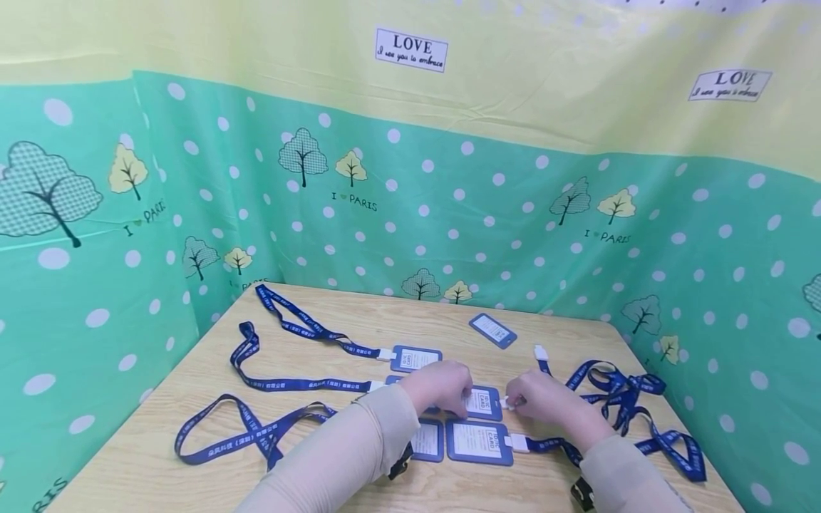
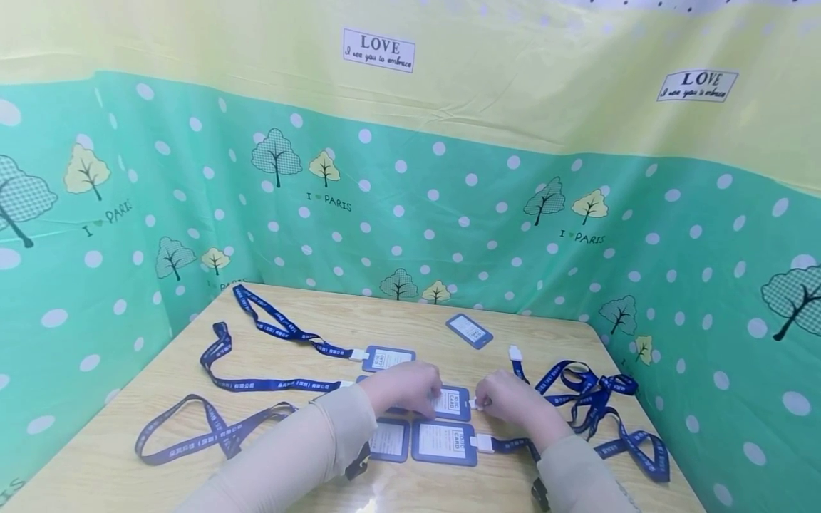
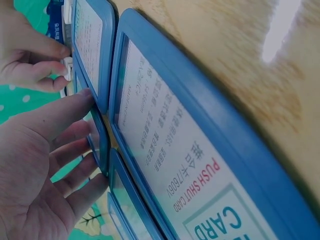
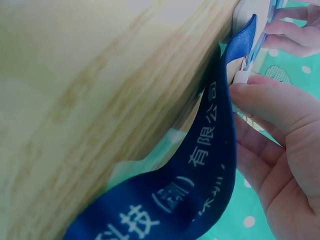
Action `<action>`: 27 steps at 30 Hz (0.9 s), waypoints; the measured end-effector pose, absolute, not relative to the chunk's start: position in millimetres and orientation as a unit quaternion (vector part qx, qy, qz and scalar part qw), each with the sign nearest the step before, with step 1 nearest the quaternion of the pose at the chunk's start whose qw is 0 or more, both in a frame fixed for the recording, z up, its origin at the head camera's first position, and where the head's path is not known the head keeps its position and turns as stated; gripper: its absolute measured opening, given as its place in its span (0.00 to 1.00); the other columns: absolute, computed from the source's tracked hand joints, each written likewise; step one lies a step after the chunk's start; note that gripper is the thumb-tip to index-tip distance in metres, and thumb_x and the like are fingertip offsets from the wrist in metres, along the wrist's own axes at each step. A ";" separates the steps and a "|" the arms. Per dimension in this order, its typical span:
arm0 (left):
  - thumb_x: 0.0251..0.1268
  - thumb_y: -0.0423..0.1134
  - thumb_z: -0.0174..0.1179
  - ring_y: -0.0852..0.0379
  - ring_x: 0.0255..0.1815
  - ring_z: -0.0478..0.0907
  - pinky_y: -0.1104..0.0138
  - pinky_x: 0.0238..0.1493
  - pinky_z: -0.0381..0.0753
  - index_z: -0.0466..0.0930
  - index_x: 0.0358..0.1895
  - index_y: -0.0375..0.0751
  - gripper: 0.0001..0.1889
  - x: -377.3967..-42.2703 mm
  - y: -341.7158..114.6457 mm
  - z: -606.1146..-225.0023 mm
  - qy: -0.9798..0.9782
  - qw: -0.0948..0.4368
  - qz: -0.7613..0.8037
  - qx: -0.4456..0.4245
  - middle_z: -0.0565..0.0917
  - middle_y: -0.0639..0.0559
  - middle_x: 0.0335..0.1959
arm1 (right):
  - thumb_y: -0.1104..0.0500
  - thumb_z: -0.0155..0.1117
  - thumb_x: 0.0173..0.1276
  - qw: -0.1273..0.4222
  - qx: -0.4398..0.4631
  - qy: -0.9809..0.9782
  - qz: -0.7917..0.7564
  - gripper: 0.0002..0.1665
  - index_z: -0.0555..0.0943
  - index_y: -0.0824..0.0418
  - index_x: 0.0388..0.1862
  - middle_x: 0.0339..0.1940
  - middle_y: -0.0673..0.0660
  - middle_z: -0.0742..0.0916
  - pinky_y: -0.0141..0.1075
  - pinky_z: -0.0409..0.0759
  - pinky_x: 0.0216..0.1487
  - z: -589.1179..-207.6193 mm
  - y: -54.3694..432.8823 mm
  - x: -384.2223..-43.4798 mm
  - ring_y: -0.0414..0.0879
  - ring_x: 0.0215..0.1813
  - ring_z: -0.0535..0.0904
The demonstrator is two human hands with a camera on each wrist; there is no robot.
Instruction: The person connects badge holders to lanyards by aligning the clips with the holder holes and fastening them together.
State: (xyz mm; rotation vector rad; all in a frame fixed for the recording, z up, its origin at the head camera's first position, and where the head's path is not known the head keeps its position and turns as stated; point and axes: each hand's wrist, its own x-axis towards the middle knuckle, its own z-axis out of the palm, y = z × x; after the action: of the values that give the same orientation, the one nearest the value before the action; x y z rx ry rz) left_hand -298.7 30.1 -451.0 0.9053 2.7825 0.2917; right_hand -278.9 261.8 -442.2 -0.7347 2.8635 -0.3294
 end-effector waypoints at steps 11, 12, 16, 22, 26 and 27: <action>0.49 0.54 0.79 0.63 0.43 0.80 0.67 0.53 0.80 0.89 0.43 0.54 0.18 -299.1 30.6 -450.6 0.942 0.103 0.105 0.301 0.85 0.61 0.43 | 0.62 0.72 0.67 0.086 -0.275 0.947 -0.141 0.10 0.91 0.44 0.34 0.32 0.38 0.86 0.37 0.81 0.40 -441.1 265.4 -280.9 0.36 0.33 0.78; 0.49 0.54 0.79 0.63 0.43 0.80 0.67 0.53 0.80 0.89 0.43 0.54 0.18 -299.5 30.7 -451.2 0.942 0.101 0.105 0.301 0.85 0.61 0.43 | 0.62 0.72 0.67 0.087 -0.271 0.948 -0.143 0.10 0.91 0.44 0.34 0.33 0.38 0.86 0.38 0.81 0.41 -441.1 265.3 -280.9 0.36 0.34 0.78; 0.49 0.54 0.79 0.63 0.43 0.80 0.67 0.53 0.80 0.89 0.43 0.54 0.18 -300.6 30.9 -453.2 0.942 0.099 0.106 0.302 0.85 0.62 0.43 | 0.63 0.73 0.66 0.091 -0.254 0.951 -0.147 0.10 0.91 0.45 0.35 0.37 0.40 0.88 0.40 0.82 0.44 -440.6 264.6 -280.5 0.37 0.36 0.78; 0.49 0.53 0.79 0.63 0.43 0.80 0.67 0.53 0.80 0.89 0.44 0.54 0.19 -300.0 30.6 -452.7 0.942 0.105 0.114 0.297 0.85 0.61 0.44 | 0.63 0.74 0.64 0.093 -0.239 0.955 -0.151 0.11 0.91 0.45 0.35 0.42 0.45 0.90 0.47 0.84 0.52 -440.5 263.6 -280.6 0.40 0.42 0.82; 0.49 0.53 0.80 0.63 0.42 0.80 0.68 0.51 0.80 0.89 0.45 0.54 0.19 -299.2 30.6 -451.6 0.943 0.109 0.124 0.289 0.85 0.62 0.42 | 0.64 0.75 0.64 0.097 -0.229 0.956 -0.156 0.11 0.91 0.46 0.36 0.43 0.47 0.91 0.50 0.84 0.54 -440.6 262.9 -281.1 0.43 0.46 0.85; 0.48 0.53 0.80 0.64 0.41 0.80 0.68 0.51 0.80 0.89 0.45 0.54 0.19 -299.1 30.6 -451.5 0.943 0.110 0.125 0.289 0.85 0.62 0.42 | 0.64 0.75 0.63 0.097 -0.227 0.956 -0.157 0.10 0.91 0.46 0.36 0.43 0.47 0.91 0.50 0.84 0.54 -440.8 262.9 -281.3 0.43 0.47 0.85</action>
State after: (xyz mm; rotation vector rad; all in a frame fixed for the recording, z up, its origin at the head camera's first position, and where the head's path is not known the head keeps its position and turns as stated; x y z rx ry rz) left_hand -299.1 30.6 -451.5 0.8478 2.7705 0.3678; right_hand -281.3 262.9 -440.8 -0.6708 2.8316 -0.4659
